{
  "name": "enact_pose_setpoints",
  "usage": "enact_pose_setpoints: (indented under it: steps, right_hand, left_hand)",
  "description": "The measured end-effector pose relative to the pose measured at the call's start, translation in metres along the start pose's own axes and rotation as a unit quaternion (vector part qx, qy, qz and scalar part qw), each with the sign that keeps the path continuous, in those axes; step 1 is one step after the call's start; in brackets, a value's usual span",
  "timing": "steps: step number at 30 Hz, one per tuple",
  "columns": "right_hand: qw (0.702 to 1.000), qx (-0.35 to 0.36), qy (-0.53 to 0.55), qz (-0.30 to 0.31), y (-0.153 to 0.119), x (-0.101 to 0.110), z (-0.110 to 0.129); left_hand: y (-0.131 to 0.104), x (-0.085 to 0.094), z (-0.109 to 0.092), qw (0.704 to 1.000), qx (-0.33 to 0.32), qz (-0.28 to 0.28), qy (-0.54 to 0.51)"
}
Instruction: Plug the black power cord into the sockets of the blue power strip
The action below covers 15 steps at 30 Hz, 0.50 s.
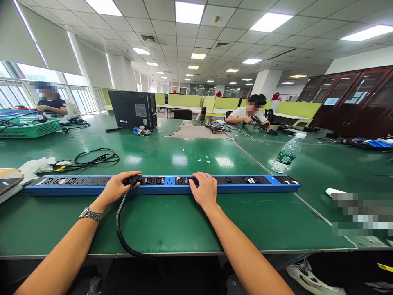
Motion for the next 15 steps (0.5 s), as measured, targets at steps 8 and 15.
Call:
enact_pose_setpoints:
  steps: [8,15]
  right_hand:
    - [0.999,-0.008,-0.044,0.023,-0.0006,-0.0103,-0.0054]
    - [0.996,-0.037,-0.056,0.057,-0.0002,-0.0099,-0.0046]
  left_hand:
    - [0.0014,0.001,-0.0023,1.0,-0.006,-0.001,-0.026]
    - [0.001,0.001,-0.0021,0.999,-0.001,-0.004,-0.043]
Point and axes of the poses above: each hand's wrist, its own y-axis towards the middle knuckle, its own x-axis out of the back of the hand, z = x × y, the point moved 8 cm from there along y, towards the middle knuckle, and after that the axes turned 10 degrees about -x, right-handed, at the moved point
